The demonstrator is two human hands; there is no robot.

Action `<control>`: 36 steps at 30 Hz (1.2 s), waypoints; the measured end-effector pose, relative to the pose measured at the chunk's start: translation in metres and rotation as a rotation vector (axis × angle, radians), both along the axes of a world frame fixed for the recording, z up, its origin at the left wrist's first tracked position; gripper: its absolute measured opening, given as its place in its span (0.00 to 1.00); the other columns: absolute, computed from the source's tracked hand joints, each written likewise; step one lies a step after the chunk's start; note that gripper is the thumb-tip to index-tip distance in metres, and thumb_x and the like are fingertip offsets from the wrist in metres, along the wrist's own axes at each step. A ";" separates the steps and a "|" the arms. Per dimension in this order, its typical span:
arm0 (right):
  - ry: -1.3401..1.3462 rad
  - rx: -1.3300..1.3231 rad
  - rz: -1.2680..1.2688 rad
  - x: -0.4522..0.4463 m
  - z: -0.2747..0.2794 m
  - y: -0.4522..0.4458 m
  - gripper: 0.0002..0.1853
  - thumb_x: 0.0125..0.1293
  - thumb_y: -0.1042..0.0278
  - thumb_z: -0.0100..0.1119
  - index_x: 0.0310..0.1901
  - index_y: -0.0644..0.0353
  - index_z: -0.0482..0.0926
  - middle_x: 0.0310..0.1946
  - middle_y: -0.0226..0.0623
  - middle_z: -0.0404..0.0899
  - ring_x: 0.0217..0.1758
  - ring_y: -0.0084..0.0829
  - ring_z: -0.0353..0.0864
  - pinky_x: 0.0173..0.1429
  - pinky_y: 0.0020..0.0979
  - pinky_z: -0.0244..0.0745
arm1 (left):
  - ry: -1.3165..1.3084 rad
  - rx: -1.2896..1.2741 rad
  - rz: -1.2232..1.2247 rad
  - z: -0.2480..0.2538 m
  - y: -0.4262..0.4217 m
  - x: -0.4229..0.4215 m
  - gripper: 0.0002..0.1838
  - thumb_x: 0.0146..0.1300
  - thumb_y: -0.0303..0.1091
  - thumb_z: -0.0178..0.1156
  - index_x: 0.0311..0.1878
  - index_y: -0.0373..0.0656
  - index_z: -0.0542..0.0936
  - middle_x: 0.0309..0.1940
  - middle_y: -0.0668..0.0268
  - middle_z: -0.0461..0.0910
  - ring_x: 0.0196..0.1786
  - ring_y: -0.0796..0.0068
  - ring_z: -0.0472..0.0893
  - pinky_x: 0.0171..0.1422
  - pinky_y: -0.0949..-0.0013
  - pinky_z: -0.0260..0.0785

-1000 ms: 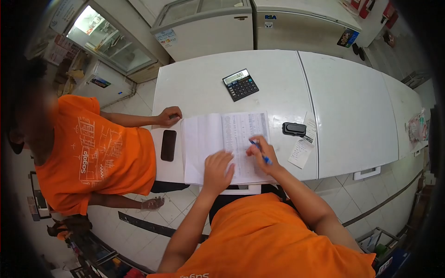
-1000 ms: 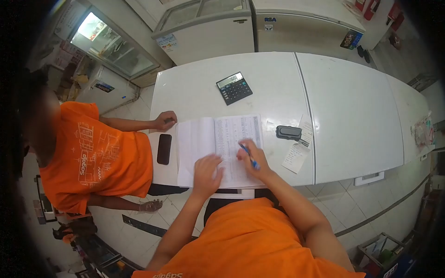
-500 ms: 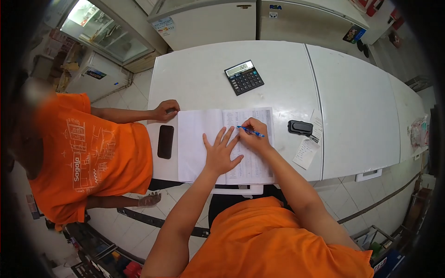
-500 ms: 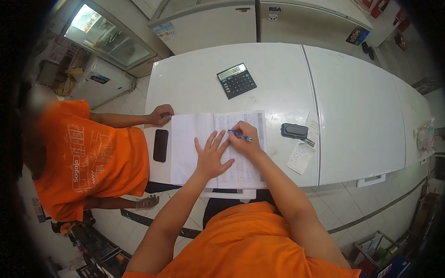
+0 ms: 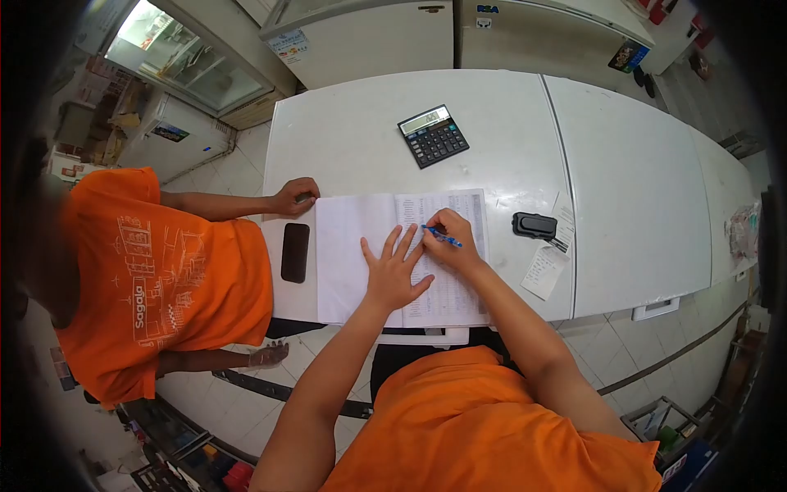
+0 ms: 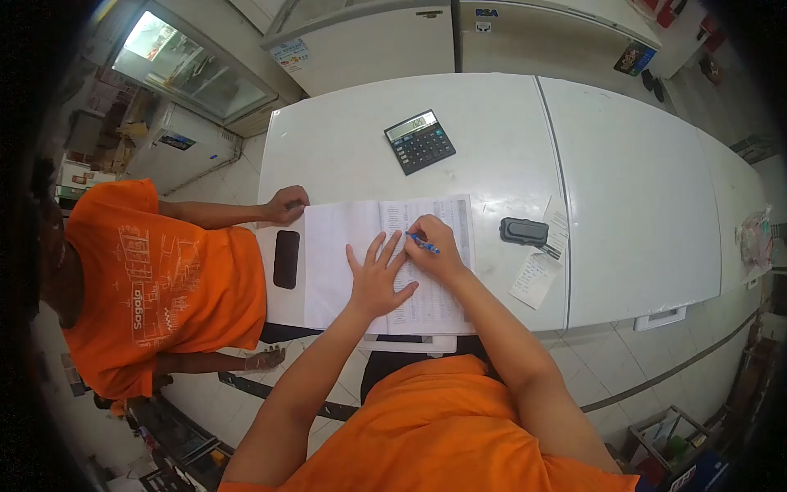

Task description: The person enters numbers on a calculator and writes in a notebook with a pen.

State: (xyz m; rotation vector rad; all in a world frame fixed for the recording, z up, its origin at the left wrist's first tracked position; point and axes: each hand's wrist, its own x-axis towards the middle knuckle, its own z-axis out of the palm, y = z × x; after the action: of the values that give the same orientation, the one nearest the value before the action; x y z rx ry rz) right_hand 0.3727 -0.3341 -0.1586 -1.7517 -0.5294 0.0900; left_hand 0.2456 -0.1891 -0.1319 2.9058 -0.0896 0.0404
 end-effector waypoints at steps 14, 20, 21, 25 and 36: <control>0.044 0.016 -0.048 -0.004 -0.011 0.002 0.08 0.57 0.74 0.70 0.34 0.67 0.81 0.30 0.45 0.83 0.30 0.34 0.84 0.37 0.34 0.78 | -0.015 0.007 -0.006 0.000 -0.002 0.001 0.41 0.60 0.60 0.67 0.75 0.52 0.75 0.84 0.63 0.59 0.84 0.52 0.56 0.71 0.09 0.35; 0.097 0.027 -0.157 -0.001 -0.002 -0.004 0.08 0.57 0.74 0.70 0.35 0.66 0.81 0.30 0.45 0.83 0.31 0.36 0.85 0.38 0.34 0.79 | -0.008 0.005 -0.008 0.002 -0.003 0.002 0.41 0.61 0.60 0.66 0.76 0.53 0.74 0.84 0.64 0.59 0.84 0.52 0.55 0.71 0.09 0.33; 0.106 -0.006 -0.163 0.001 -0.001 -0.010 0.08 0.57 0.75 0.70 0.36 0.66 0.81 0.31 0.44 0.83 0.32 0.35 0.84 0.38 0.33 0.79 | -0.007 0.009 -0.010 0.002 -0.003 0.002 0.41 0.61 0.60 0.66 0.76 0.53 0.74 0.84 0.63 0.59 0.85 0.52 0.55 0.71 0.09 0.33; -0.002 -0.028 -0.009 0.005 0.000 -0.019 0.08 0.57 0.76 0.69 0.37 0.65 0.80 0.33 0.42 0.81 0.34 0.33 0.84 0.41 0.32 0.80 | 0.001 0.020 -0.015 0.002 -0.003 0.001 0.40 0.62 0.60 0.65 0.76 0.54 0.74 0.85 0.63 0.58 0.85 0.52 0.54 0.71 0.09 0.33; 0.040 0.000 0.039 0.021 -0.001 -0.022 0.08 0.56 0.70 0.70 0.32 0.64 0.81 0.28 0.42 0.81 0.30 0.34 0.82 0.37 0.33 0.76 | 0.094 0.024 0.095 0.007 -0.056 0.018 0.48 0.62 0.60 0.68 0.75 0.33 0.68 0.80 0.47 0.63 0.79 0.42 0.61 0.77 0.29 0.50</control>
State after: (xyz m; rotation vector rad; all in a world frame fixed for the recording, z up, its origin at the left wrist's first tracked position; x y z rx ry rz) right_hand 0.3937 -0.3559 -0.1599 -1.7360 -0.5344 0.1527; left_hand 0.2638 -0.2454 -0.1251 2.9290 0.0640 -0.0816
